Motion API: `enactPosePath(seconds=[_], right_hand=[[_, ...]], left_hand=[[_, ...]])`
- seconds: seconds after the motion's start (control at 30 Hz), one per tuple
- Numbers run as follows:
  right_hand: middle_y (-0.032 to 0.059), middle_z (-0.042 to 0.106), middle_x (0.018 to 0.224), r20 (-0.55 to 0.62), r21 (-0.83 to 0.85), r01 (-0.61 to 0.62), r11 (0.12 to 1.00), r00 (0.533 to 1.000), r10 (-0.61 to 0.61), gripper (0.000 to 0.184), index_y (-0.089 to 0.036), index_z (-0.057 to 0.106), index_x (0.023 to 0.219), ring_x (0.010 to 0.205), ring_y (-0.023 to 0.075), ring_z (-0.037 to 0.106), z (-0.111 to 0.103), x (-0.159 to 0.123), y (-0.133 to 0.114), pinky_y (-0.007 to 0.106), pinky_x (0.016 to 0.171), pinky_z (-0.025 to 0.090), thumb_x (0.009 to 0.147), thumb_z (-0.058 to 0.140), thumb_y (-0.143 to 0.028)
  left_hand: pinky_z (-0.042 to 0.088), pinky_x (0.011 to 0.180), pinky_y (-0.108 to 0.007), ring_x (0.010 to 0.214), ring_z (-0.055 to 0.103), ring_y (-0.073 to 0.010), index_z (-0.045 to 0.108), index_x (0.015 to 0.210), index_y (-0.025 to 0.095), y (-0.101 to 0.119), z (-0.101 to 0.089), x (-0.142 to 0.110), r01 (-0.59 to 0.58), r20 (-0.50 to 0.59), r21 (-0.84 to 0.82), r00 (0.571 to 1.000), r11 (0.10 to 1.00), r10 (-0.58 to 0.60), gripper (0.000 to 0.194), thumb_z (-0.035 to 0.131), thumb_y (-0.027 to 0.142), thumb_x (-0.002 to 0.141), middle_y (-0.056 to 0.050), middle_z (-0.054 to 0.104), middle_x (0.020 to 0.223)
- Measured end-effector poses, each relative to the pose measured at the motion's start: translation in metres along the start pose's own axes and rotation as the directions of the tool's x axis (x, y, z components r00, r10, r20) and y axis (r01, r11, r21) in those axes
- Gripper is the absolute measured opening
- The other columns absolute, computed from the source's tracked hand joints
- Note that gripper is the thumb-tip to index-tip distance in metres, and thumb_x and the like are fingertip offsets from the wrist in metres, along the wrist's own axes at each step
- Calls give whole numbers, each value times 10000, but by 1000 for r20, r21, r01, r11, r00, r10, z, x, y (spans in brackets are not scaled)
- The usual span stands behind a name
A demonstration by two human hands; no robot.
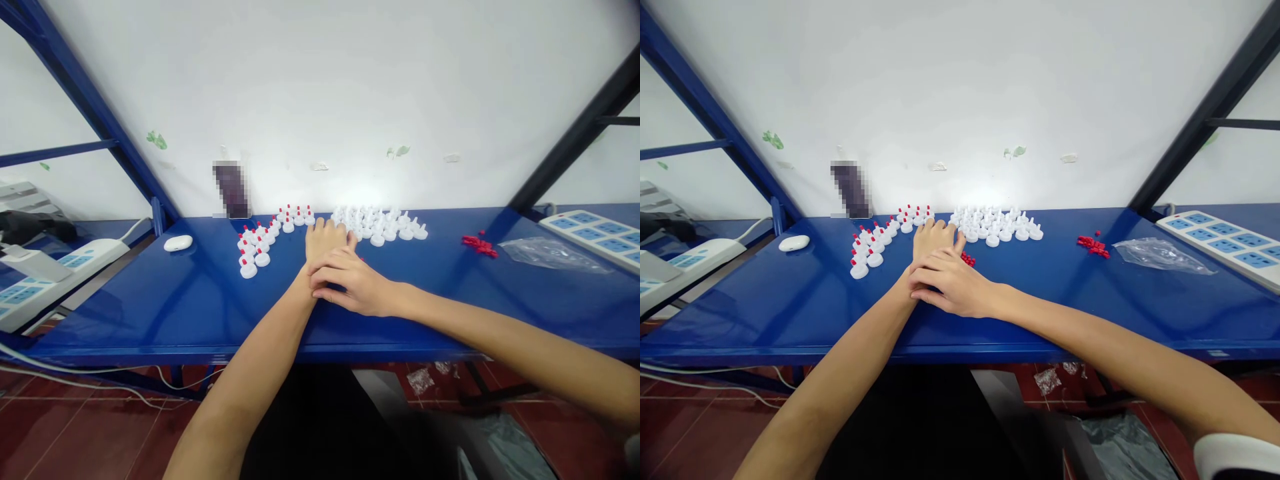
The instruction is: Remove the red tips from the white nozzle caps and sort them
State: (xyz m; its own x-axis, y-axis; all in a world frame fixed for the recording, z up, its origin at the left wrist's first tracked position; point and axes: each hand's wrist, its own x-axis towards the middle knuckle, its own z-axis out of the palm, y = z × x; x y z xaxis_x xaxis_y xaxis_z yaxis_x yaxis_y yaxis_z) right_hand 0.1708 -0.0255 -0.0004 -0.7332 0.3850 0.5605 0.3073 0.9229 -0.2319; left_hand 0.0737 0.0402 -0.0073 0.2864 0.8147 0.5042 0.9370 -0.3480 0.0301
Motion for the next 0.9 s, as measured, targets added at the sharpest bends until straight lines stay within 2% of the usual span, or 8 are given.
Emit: enactPosePath(seconds=[0.13,0.27,0.37,0.57,0.73,0.9], right_hand=[[90,676,1050,28,46,-24,999,999,22,111,-185,627,975,1001,216,587,5,18,-1,408,926,418,973,535,-247],[77,656,962,145,86,-66,994,988,54,79,-175,616,893,939,208,574,5,44,-3,387,886,433,946,567,-206],[70,657,982,224,116,-76,990,973,48,73,-174,620,909,953,194,578,3,59,-4,375,912,423,941,555,-158],[62,657,966,326,129,-164,978,938,114,57,-154,624,910,885,178,585,3,68,1,334,803,423,934,573,-165],[54,675,956,344,159,-218,963,926,153,51,-157,642,885,890,184,597,5,73,6,330,799,424,903,636,-205],[64,678,1011,350,208,-213,955,927,130,63,-161,647,943,951,187,606,8,75,8,333,852,431,921,600,-199]], left_hand=[[443,878,-430,1083,534,-296,701,970,169,-18,4,3,84,21,-7,996,996,-84,373,376,352,979,-133,664,1023],[459,888,-458,1138,509,-326,704,984,192,-40,8,4,198,16,47,980,979,-199,338,418,369,949,-150,630,1134],[441,935,-502,1216,471,-362,673,1085,202,-54,11,4,279,20,56,960,959,-280,306,462,353,922,-169,569,1271],[358,1053,-553,1441,278,-390,567,1284,229,-67,27,5,305,104,55,945,951,-309,404,506,322,897,-180,378,1528],[451,953,-481,1272,481,-361,569,1262,202,-69,30,3,274,122,51,953,960,-278,375,494,299,907,-202,418,1480],[485,872,-429,1166,519,-325,584,1208,195,-65,18,3,275,75,47,958,960,-278,330,466,300,918,-185,510,1321]])
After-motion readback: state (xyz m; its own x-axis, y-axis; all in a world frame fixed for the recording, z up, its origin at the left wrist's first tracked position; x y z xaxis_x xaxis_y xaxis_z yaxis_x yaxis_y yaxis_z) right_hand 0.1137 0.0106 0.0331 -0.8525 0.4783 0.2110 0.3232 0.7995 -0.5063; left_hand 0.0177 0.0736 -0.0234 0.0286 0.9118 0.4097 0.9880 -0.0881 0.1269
